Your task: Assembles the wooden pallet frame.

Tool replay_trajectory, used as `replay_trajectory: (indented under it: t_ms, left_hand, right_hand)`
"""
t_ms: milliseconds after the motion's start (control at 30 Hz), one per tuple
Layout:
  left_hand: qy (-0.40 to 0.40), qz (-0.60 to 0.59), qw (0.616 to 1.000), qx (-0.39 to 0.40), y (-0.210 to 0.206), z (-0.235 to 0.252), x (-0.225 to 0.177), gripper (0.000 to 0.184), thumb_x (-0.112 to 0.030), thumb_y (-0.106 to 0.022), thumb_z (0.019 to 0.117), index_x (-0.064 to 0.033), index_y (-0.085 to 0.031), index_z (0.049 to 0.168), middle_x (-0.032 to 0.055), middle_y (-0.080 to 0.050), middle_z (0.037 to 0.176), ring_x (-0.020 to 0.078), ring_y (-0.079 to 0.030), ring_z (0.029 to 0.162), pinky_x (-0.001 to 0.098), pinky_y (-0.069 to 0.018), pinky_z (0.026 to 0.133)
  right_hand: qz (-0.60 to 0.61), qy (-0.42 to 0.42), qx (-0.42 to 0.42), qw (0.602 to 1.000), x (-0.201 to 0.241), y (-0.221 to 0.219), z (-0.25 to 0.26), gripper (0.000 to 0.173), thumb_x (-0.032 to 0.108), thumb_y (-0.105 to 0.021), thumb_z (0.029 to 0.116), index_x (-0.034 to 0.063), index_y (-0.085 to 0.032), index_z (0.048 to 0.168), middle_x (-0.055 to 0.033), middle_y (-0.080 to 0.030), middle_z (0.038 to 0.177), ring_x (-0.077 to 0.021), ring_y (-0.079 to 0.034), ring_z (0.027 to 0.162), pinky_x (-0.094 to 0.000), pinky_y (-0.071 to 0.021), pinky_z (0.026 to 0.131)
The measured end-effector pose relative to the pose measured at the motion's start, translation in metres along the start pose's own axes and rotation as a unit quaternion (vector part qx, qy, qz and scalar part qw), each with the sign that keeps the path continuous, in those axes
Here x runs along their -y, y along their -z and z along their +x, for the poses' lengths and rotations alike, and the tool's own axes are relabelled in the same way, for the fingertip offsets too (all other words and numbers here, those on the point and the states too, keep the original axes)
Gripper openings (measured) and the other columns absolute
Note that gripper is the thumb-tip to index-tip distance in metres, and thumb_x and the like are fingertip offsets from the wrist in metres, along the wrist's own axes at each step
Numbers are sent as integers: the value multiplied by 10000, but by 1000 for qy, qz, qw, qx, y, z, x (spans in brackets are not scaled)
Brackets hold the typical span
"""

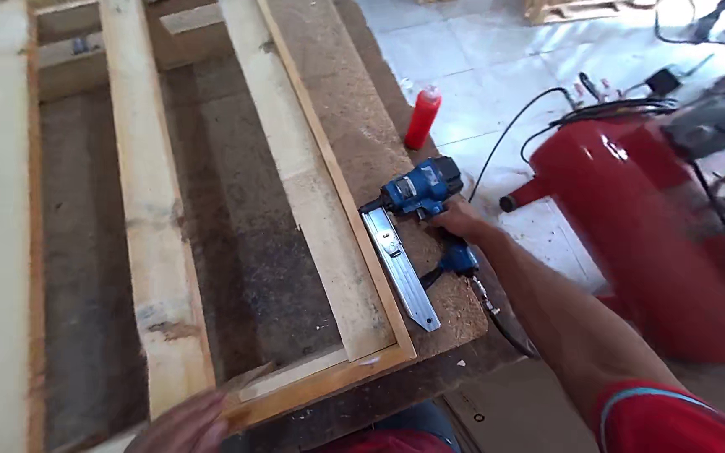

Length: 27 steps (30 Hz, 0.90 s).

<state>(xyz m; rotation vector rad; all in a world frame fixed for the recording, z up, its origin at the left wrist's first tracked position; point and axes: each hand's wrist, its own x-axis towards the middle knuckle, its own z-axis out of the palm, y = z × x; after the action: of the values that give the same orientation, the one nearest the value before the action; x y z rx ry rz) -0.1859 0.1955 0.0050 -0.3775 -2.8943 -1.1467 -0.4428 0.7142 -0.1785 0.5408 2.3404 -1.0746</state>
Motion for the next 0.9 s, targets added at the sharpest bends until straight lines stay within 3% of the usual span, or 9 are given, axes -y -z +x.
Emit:
replay_trajectory:
  t_ms: [167, 233, 333, 400, 467, 567, 700, 833, 900]
  left_hand:
    - [-134, 86, 986, -46, -26, 100, -12, 320, -334, -576, 1041, -71, -733, 1137, 113, -733, 1216, 230, -669, 1217, 445, -545, 1054]
    - [-218, 89, 972, 2, -37, 148, -22, 344, -310, -576, 1038, -34, -712, 1192, 166, -686, 1297, 306, -606, 1299, 485, -482, 1117]
    - [-338, 102, 931, 87, -72, 224, -36, 446, -411, -519, 1055, -109, -637, 1361, 162, -550, 1490, 368, -430, 1457, 523, -369, 1201]
    - [-399, 113, 902, 119, -104, 260, -38, 544, -547, -423, 1047, -186, -608, 1409, 118, -462, 1583, 370, -307, 1528, 554, -269, 1248]
    - [-421, 105, 890, 137, -133, 277, -30, 618, -630, -337, 1030, -203, -690, 1304, 95, -545, 1518, 371, -306, 1531, 602, -185, 1266]
    - [-406, 88, 899, 140, -149, 273, -27, 635, -613, -316, 1035, -147, -738, 950, 54, -723, 1161, 317, -480, 1417, 631, -149, 1259]
    - [-400, 87, 901, 141, -147, 271, -26, 639, -630, -332, 1022, -138, -733, 943, 55, -722, 1109, 308, -535, 1349, 640, -156, 1245]
    - [-290, 25, 957, 5, -144, 249, -21, 619, -592, -392, 1049, -84, -664, 1277, 153, -647, 1357, 382, -402, 1472, 615, -190, 1256]
    - [-91, 11, 996, -22, -141, 238, -25, 730, -508, -486, 1034, -16, -371, 1561, 283, -354, 1599, 458, -188, 1549, 635, -132, 1254]
  right_hand:
    - [-96, -18, -63, 993, 31, 17, -125, 545, 463, -807, 802, 74, -650, 1149, -167, -697, 901, -362, -691, 818, -657, -546, 715]
    - [-31, -45, -76, 996, 34, 0, -190, 588, 447, -799, 832, 99, -595, 1259, -147, -694, 919, -331, -692, 788, -615, -571, 700]
    - [93, -67, -89, 989, 28, -30, -220, 485, 492, -762, 893, 157, -644, 1222, -104, -733, 870, -270, -726, 671, -503, -640, 631]
    - [151, -78, -69, 983, 36, -37, -219, 417, 402, -772, 917, 139, -660, 1221, -111, -743, 946, -268, -738, 711, -461, -654, 650]
    - [196, -62, -38, 978, 43, -38, -219, 299, 233, -741, 957, 61, -646, 1181, -148, -725, 905, -265, -709, 641, -408, -635, 591]
    - [198, -45, -56, 978, 43, -29, -250, 239, 169, -721, 956, 56, -665, 1158, -145, -719, 900, -252, -681, 609, -401, -621, 556]
    - [202, -34, -71, 976, 66, 12, -363, 280, 187, -687, 918, 132, -714, 1191, -145, -743, 1022, -222, -678, 609, -360, -607, 548]
    - [213, -21, -34, 976, 128, 41, -455, 214, 204, -720, 909, 204, -719, 1123, -20, -763, 1062, -100, -699, 658, -249, -601, 587]
    - [191, -54, -72, 978, 175, 24, -466, 145, 83, -664, 783, 184, -665, 887, 57, -750, 863, -16, -660, 595, -151, -537, 540]
